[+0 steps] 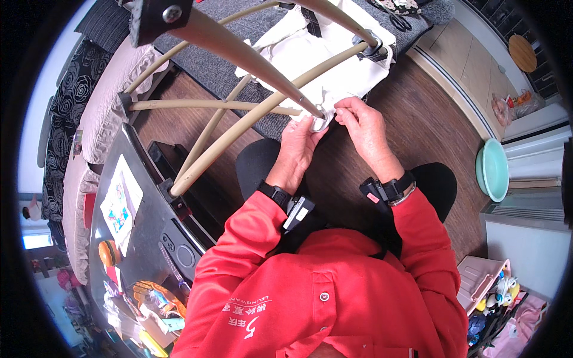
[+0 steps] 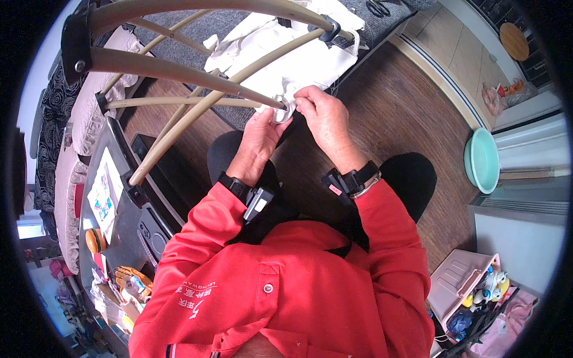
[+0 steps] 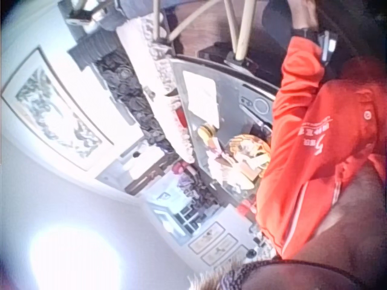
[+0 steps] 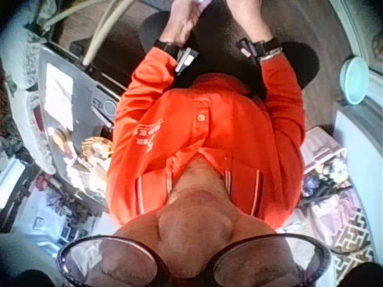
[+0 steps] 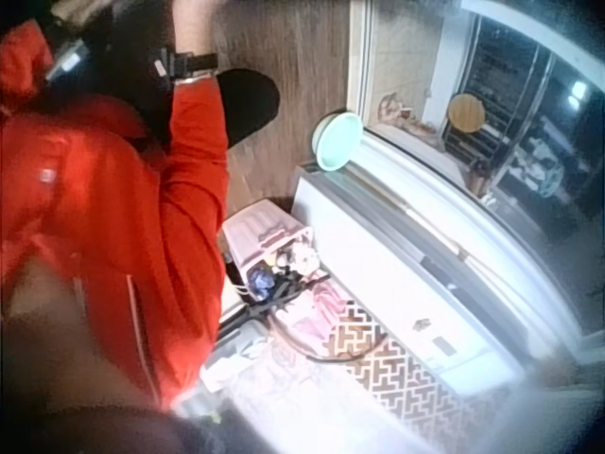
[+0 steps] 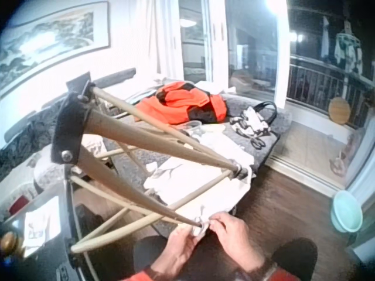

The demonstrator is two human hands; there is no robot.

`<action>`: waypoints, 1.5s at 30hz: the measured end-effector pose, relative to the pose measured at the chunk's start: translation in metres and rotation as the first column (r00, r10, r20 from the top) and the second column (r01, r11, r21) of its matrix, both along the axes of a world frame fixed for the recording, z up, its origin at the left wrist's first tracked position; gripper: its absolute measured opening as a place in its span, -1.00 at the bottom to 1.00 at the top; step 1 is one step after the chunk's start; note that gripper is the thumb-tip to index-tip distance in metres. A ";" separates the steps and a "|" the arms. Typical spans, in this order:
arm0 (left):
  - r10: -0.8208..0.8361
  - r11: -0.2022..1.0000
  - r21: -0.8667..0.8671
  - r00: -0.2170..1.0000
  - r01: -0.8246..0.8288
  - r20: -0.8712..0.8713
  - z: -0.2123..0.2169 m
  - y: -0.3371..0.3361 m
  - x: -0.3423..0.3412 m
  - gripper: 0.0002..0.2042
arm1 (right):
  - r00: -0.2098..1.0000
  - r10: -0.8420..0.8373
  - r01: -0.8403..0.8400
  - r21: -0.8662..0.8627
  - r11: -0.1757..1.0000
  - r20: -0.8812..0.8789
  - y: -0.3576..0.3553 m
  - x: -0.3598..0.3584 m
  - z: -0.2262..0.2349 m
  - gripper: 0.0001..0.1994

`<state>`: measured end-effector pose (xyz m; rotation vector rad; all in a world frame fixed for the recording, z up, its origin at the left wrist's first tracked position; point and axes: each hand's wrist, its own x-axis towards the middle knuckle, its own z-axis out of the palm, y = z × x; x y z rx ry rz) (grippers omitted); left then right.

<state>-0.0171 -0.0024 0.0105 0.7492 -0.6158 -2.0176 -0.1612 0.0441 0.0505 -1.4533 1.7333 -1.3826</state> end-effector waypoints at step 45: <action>-0.131 0.975 0.190 0.990 0.118 0.055 -0.002 -0.026 0.008 -0.72 | 0.687 0.514 -0.350 0.386 0.854 -0.513 -0.070 -0.029 0.042 -0.84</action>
